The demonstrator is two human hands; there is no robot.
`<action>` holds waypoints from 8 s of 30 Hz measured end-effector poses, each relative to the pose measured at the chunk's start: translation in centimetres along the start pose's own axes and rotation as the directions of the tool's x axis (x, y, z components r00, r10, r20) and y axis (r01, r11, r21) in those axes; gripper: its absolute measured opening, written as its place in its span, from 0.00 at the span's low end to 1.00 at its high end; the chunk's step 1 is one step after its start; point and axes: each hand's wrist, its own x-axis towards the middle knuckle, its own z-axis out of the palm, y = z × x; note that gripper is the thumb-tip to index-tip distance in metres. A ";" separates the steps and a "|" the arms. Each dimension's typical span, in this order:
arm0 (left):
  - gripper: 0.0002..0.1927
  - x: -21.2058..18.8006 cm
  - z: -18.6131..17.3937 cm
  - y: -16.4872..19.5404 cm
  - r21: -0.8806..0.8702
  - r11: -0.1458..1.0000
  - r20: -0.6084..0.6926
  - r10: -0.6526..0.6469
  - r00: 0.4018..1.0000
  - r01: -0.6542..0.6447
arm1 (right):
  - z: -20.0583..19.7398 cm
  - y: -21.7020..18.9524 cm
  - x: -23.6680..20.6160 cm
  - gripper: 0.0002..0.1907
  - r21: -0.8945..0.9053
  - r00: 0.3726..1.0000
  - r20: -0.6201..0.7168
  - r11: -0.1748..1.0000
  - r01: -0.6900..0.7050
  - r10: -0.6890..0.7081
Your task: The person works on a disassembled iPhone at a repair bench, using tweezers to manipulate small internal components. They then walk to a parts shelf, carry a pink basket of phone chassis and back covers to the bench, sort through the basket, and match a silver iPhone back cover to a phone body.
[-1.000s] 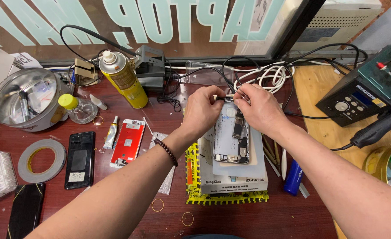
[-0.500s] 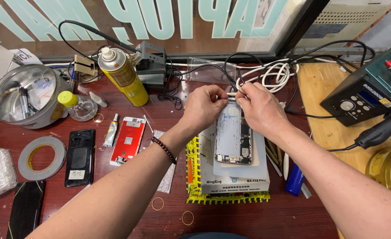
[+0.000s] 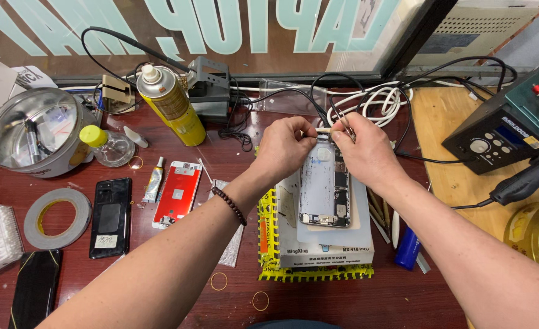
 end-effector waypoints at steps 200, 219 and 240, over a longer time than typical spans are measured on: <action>0.10 -7.2 -0.2 4.2 -0.565 0.784 0.186 -0.181 0.966 0.256 | -4.2 -3.4 -5.9 0.08 0.620 0.904 0.378 0.671 -0.407 0.198; 0.14 -9.1 -2.0 4.5 -0.074 0.980 -0.160 -0.193 0.968 0.184 | -5.0 -1.3 -8.4 0.05 0.744 0.887 0.325 0.490 -0.455 0.329; 0.12 -9.0 -1.8 6.0 -0.082 0.990 -0.258 -0.129 0.958 0.111 | -6.5 -1.1 -7.8 0.04 0.768 0.862 0.369 0.409 -0.493 0.348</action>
